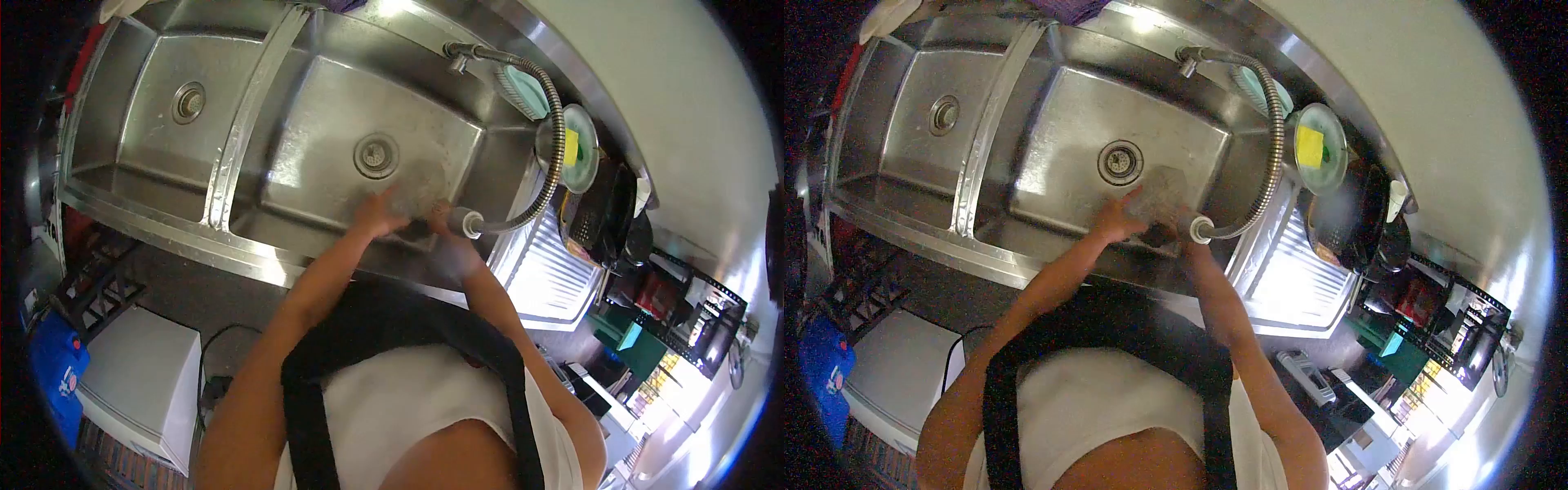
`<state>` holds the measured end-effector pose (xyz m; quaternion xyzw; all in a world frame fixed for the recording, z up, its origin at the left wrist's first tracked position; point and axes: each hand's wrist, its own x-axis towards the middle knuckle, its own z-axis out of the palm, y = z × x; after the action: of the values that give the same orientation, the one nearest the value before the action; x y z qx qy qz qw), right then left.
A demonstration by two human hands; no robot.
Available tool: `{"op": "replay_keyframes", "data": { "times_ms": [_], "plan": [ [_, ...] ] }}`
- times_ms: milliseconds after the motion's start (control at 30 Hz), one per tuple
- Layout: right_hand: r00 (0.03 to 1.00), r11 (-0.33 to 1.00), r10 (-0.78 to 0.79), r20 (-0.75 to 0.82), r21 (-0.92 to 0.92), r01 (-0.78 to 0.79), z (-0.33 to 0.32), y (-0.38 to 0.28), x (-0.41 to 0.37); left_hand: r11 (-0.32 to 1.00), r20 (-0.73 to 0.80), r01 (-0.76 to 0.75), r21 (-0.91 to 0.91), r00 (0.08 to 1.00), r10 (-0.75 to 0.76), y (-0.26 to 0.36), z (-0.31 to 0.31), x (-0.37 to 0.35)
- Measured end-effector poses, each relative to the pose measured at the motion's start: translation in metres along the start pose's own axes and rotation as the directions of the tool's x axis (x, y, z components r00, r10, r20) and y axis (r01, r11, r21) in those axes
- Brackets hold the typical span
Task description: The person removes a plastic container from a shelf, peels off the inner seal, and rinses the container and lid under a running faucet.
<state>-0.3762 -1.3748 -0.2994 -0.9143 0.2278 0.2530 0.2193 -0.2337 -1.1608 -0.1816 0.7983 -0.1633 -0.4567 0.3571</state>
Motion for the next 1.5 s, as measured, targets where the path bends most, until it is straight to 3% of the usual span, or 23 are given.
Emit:
{"op": "replay_keyframes", "data": {
  "times_ms": [167, 233, 267, 300, 333, 400, 433, 500, 533, 600, 633, 700, 800, 967, 1033, 1067, 1100, 1133, 1167, 1200, 1300, 1433, 1500],
  "plan": [
    [0.999, 0.799, 0.002, -0.043, 0.601, 0.024, 0.033, 0.012, -0.023, 0.995, -0.017, 0.009, 0.101, 1.0, -0.007, -0.012, 0.013, 0.001],
    [0.999, 0.735, 0.027, -0.021, 0.678, -0.005, 0.032, -0.006, -0.031, 0.975, -0.167, -0.212, -0.072, 0.966, 0.198, -0.017, 0.015, 0.009],
    [0.966, 0.795, 0.236, -0.106, 0.593, -0.129, 0.01, -0.043, -0.037, 0.974, -0.163, -0.217, -0.068, 0.965, 0.204, -0.017, 0.015, 0.011],
    [0.883, 0.816, 0.42, -0.21, 0.513, -0.266, -0.005, -0.066, -0.039, 0.972, -0.15, -0.152, -0.178, 0.981, 0.126, -0.016, 0.015, 0.013],
    [0.882, 0.813, 0.421, -0.211, 0.519, -0.263, 0.008, -0.052, -0.027, 0.955, -0.13, -0.083, -0.284, 0.99, 0.047, -0.015, 0.012, 0.014],
    [0.939, 0.576, 0.335, 0.08, 0.771, -0.271, 0.055, -0.006, 0.003, 0.921, -0.03, 0.021, -0.39, 0.999, -0.035, -0.034, 0.019, 0.033],
    [0.939, 0.572, 0.334, 0.08, 0.775, -0.27, 0.051, -0.011, 0.0, 0.865, 0.081, 0.131, -0.485, 0.991, -0.105, -0.034, 0.017, 0.036],
    [0.96, 0.265, 0.217, -0.177, 0.957, 0.117, 0.037, -0.018, -0.012, 0.854, 0.124, 0.184, -0.487, 0.982, -0.142, -0.024, 0.008, 0.029],
    [0.958, 0.262, 0.223, -0.18, 0.958, 0.119, 0.017, -0.028, -0.019, 0.837, 0.165, 0.238, -0.492, 0.97, -0.179, -0.017, 0.003, 0.025],
    [0.864, 0.485, 0.349, -0.363, 0.859, 0.165, -0.014, -0.04, -0.032, 0.827, 0.194, 0.247, -0.506, 0.966, -0.17, -0.022, 0.002, 0.026],
    [0.864, 0.483, 0.35, -0.362, 0.86, 0.164, -0.009, -0.034, -0.031, 0.812, 0.219, 0.256, -0.524, 0.962, -0.162, -0.025, 0.002, 0.026],
    [0.817, 0.762, -0.018, -0.576, 0.521, 0.385, -0.002, -0.023, -0.029, 0.821, 0.217, 0.314, -0.476, 0.947, -0.236, -0.025, 0.001, 0.024],
    [0.993, 0.983, 0.085, -0.087, 0.172, -0.069, -0.11, -0.106, -0.07, 0.865, 0.203, 0.32, -0.386, 0.944, -0.259, -0.013, -0.009, 0.015],
    [0.955, 0.963, -0.257, -0.145, -0.118, 0.241, -0.057, -0.068, -0.046, 0.928, 0.224, 0.134, -0.348, 0.973, -0.057, -0.012, -0.009, 0.009],
    [0.825, 0.747, -0.535, -0.18, -0.556, 0.363, -0.021, -0.044, -0.033, 0.968, 0.107, -0.006, -0.252, 0.994, 0.034, -0.027, 0.005, 0.016],
    [0.701, 0.296, -0.707, -0.09, -0.939, 0.177, -0.007, -0.031, -0.028, 0.967, 0.109, -0.003, -0.254, 0.994, 0.031, -0.027, 0.006, 0.014],
    [0.554, -0.24, -0.831, 0.044, -0.928, -0.287, -0.008, -0.031, -0.027, 0.965, 0.102, 0.007, -0.261, 0.995, 0.02, -0.026, 0.006, 0.013],
    [0.552, -0.242, -0.832, 0.046, -0.927, -0.286, -0.01, -0.032, -0.023, 0.963, 0.092, 0.015, -0.269, 0.996, 0.01, -0.025, 0.005, 0.012],
    [0.747, 0.46, -0.639, -0.184, -0.869, 0.18, -0.012, -0.033, -0.019, 0.963, 0.093, 0.017, -0.27, 0.996, 0.008, -0.025, 0.004, 0.011],
    [0.933, 0.931, -0.34, -0.117, -0.183, 0.317, -0.02, -0.042, -0.018, 0.964, 0.109, 0.04, -0.262, 0.994, -0.012, -0.023, 0.002, 0.01],
    [0.892, 0.93, -0.367, -0.266, -0.101, 0.353, -0.061, -0.071, -0.036, 0.97, 0.139, 0.07, -0.232, 0.99, -0.038, -0.019, -0.002, 0.011],
    [0.899, 0.916, -0.376, -0.223, -0.234, 0.325, -0.061, -0.08, -0.031, 0.973, 0.136, 0.088, -0.215, 0.989, -0.059, -0.02, -0.001, 0.009],
    [0.974, 0.98, -0.186, -0.125, -0.096, 0.175, -0.061, -0.081, -0.028, 0.974, 0.147, 0.098, -0.204, 0.987, -0.068, -0.016, -0.003, 0.006]
  ]
}}
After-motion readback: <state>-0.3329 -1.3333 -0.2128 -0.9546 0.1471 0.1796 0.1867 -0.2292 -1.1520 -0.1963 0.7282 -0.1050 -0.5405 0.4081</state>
